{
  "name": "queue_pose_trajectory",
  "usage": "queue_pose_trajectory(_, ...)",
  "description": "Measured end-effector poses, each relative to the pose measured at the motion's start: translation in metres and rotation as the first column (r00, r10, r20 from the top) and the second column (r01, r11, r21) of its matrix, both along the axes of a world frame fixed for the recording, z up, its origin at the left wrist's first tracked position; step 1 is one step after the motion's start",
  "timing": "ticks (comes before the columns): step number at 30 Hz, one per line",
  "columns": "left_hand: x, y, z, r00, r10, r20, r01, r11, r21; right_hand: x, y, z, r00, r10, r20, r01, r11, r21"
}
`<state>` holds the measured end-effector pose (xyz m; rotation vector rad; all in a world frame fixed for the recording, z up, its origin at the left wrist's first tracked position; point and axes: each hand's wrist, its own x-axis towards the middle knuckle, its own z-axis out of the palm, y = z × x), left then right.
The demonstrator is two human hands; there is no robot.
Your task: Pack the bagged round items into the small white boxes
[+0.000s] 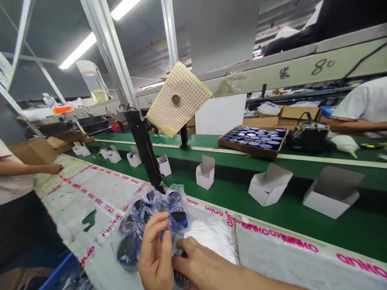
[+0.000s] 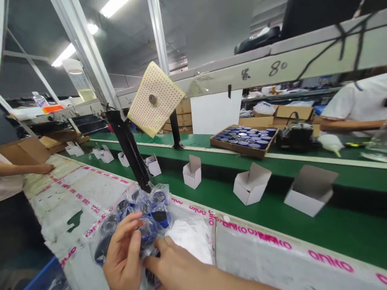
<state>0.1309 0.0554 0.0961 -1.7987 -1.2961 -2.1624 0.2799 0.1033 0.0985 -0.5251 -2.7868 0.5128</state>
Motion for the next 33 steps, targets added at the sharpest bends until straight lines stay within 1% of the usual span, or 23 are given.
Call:
queue_pose_trajectory(1, 0.002, -0.001, 0.007, 0.999, -0.025, -0.020, 0.025, 1.000, -0.001, -0.006, -0.001, -0.008, 0.998, 0.019, 0.056, -0.021, 0.999, 0.035)
queue_pose_trajectory(2, 0.004, -0.001, 0.015, 0.998, -0.053, -0.039, 0.053, 0.999, 0.000, -0.011, -0.002, -0.013, 0.993, 0.040, 0.108, -0.044, 0.998, 0.039)
queue_pose_trajectory(3, 0.006, -0.001, 0.025, 0.995, -0.080, -0.053, 0.080, 0.997, 0.002, -0.012, -0.002, -0.015, 0.991, 0.051, 0.125, -0.052, 0.999, 0.009)
queue_pose_trajectory(4, 0.007, 0.001, 0.035, 0.993, -0.103, -0.065, 0.104, 0.995, 0.008, -0.011, -0.002, -0.013, 0.995, 0.045, 0.091, -0.040, 0.998, -0.050)
queue_pose_trajectory(6, 0.011, 0.009, 0.054, 0.991, -0.126, -0.050, 0.127, 0.992, 0.018, -0.001, 0.001, 0.001, 0.998, -0.023, -0.053, 0.010, 0.973, -0.231)
queue_pose_trajectory(8, 0.016, 0.022, 0.064, 0.991, -0.130, 0.018, 0.129, 0.991, 0.031, 0.017, 0.010, 0.023, 0.974, -0.150, -0.171, 0.070, 0.913, -0.402)
queue_pose_trajectory(9, 0.019, 0.029, 0.065, 0.990, -0.126, 0.066, 0.124, 0.992, 0.035, 0.027, 0.018, 0.034, 0.961, -0.206, -0.184, 0.101, 0.881, -0.462)
queue_pose_trajectory(10, 0.023, 0.036, 0.062, 0.987, -0.116, 0.113, 0.112, 0.993, 0.041, 0.036, 0.029, 0.045, 0.953, -0.243, -0.179, 0.124, 0.855, -0.504)
queue_pose_trajectory(11, 0.027, 0.043, 0.056, 0.985, -0.099, 0.140, 0.092, 0.994, 0.054, 0.046, 0.042, 0.055, 0.946, -0.272, -0.174, 0.143, 0.836, -0.530)
queue_pose_trajectory(12, 0.031, 0.049, 0.048, 0.988, -0.080, 0.135, 0.071, 0.995, 0.075, 0.055, 0.057, 0.063, 0.935, -0.302, -0.183, 0.160, 0.824, -0.544)
queue_pose_trajectory(13, 0.035, 0.054, 0.038, 0.993, -0.071, 0.092, 0.063, 0.994, 0.093, 0.062, 0.074, 0.070, 0.916, -0.342, -0.209, 0.182, 0.820, -0.543)
queue_pose_trajectory(14, 0.040, 0.058, 0.028, 0.996, -0.084, 0.010, 0.082, 0.991, 0.104, 0.069, 0.093, 0.076, 0.883, -0.397, -0.251, 0.224, 0.825, -0.519)
queue_pose_trajectory(15, 0.046, 0.060, 0.018, 0.986, -0.130, -0.105, 0.140, 0.985, 0.100, 0.073, 0.112, 0.081, 0.833, -0.461, -0.306, 0.289, 0.834, -0.470)
queue_pose_trajectory(16, 0.051, 0.062, 0.008, 0.950, -0.207, -0.234, 0.228, 0.971, 0.068, 0.075, 0.130, 0.085, 0.773, -0.520, -0.362, 0.377, 0.837, -0.397)
queue_pose_trajectory(17, 0.056, 0.063, -0.001, 0.891, -0.298, -0.342, 0.320, 0.947, 0.008, 0.074, 0.147, 0.088, 0.719, -0.563, -0.407, 0.480, 0.826, -0.296)
queue_pose_trajectory(18, 0.060, 0.064, -0.009, 0.826, -0.385, -0.412, 0.396, 0.916, -0.063, 0.072, 0.162, 0.089, 0.683, -0.589, -0.433, 0.575, 0.798, -0.178)
queue_pose_trajectory(19, 0.064, 0.065, -0.016, 0.771, -0.454, -0.447, 0.446, 0.886, -0.130, 0.067, 0.175, 0.088, 0.667, -0.601, -0.440, 0.646, 0.761, -0.060)
queue_pose_trajectory(20, 0.067, 0.066, -0.022, 0.739, -0.499, -0.453, 0.468, 0.864, -0.186, 0.061, 0.185, 0.086, 0.673, -0.605, -0.425, 0.683, 0.729, 0.044)
queue_pose_trajectory(22, 0.069, 0.069, -0.033, 0.740, -0.537, -0.405, 0.460, 0.843, -0.278, 0.047, 0.199, 0.077, 0.715, -0.604, -0.352, 0.686, 0.704, 0.185)
queue_pose_trajectory(25, 0.067, 0.073, -0.042, 0.767, -0.567, -0.301, 0.448, 0.809, -0.380, 0.032, 0.207, 0.060, 0.754, -0.608, -0.249, 0.657, 0.703, 0.273)
queue_pose_trajectory(27, 0.065, 0.073, -0.043, 0.770, -0.590, -0.241, 0.464, 0.779, -0.423, 0.027, 0.209, 0.048, 0.752, -0.624, -0.210, 0.656, 0.680, 0.329)
queue_pose_trajectory(31, 0.064, 0.070, -0.040, 0.771, -0.620, -0.146, 0.495, 0.728, -0.474, 0.021, 0.202, 0.027, 0.713, -0.672, -0.200, 0.677, 0.587, 0.444)
queue_pose_trajectory(33, 0.065, 0.068, -0.040, 0.778, -0.620, -0.107, 0.496, 0.709, -0.502, 0.018, 0.195, 0.020, 0.710, -0.676, -0.197, 0.666, 0.553, 0.501)
